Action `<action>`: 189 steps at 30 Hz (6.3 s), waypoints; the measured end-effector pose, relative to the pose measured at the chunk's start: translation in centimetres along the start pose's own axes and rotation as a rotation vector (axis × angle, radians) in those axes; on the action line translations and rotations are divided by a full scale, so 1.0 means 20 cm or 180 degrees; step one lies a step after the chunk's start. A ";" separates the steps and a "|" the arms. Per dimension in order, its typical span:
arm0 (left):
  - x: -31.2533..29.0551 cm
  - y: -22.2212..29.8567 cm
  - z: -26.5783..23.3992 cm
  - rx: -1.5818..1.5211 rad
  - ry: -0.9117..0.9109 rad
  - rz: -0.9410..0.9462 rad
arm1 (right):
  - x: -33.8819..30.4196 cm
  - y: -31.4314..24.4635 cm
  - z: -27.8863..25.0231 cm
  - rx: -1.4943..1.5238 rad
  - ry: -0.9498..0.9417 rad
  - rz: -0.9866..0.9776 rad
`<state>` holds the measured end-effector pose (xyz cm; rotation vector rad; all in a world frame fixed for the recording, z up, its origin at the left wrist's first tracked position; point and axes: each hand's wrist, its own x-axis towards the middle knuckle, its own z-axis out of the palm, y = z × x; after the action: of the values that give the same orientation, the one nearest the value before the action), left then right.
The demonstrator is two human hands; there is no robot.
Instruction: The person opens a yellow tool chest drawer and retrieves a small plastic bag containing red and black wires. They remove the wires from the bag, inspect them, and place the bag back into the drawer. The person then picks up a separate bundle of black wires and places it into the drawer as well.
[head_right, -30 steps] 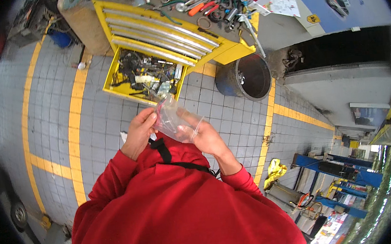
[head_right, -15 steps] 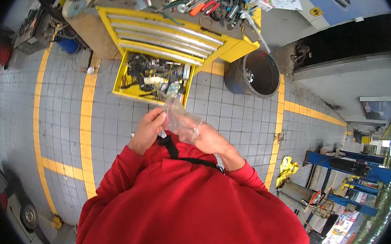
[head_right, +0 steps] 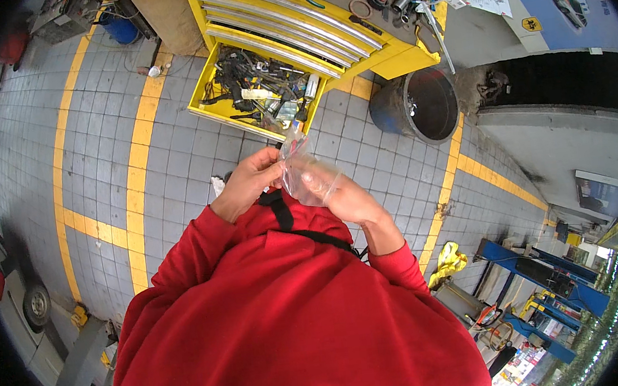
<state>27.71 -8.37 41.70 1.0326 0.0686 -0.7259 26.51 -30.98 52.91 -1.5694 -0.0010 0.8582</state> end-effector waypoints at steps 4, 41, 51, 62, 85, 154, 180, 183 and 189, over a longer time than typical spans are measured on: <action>-0.01 0.02 0.00 0.0089 -0.0096 -0.0002 | 0.00 0.04 0.00 -0.0139 0.0313 -0.0138; -0.08 -0.02 0.14 -0.0183 -0.0527 0.0305 | -0.11 0.06 0.07 0.0059 0.1258 0.0086; -0.12 0.07 0.08 -0.0494 -0.0308 0.0356 | -0.14 -0.08 0.02 0.0388 0.0878 0.0254; -0.13 0.10 0.04 -0.0861 -0.0026 0.0508 | -0.14 -0.11 0.06 0.0459 0.1127 0.0117; -0.12 0.15 0.00 -0.1332 -0.0150 0.0594 | -0.15 -0.14 0.05 0.1531 0.0895 -0.0385; -0.09 0.13 -0.01 -0.0872 -0.0236 0.0117 | -0.17 -0.26 0.12 -0.1156 0.1133 -0.0557; -0.08 0.10 0.03 -0.1638 -0.0471 -0.0039 | -0.19 -0.29 0.13 -0.1290 0.1018 -0.0240; -0.07 0.07 0.03 -0.1342 -0.0477 0.0113 | -0.18 -0.26 0.13 -0.1358 0.0973 -0.0269; -0.07 0.06 0.05 -0.1421 -0.0390 0.0134 | -0.17 -0.23 0.14 -0.1562 0.0957 -0.0206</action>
<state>26.97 -8.02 43.64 0.5610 0.0976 -0.6940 24.72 -29.24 58.83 -2.1365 -0.0494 0.5870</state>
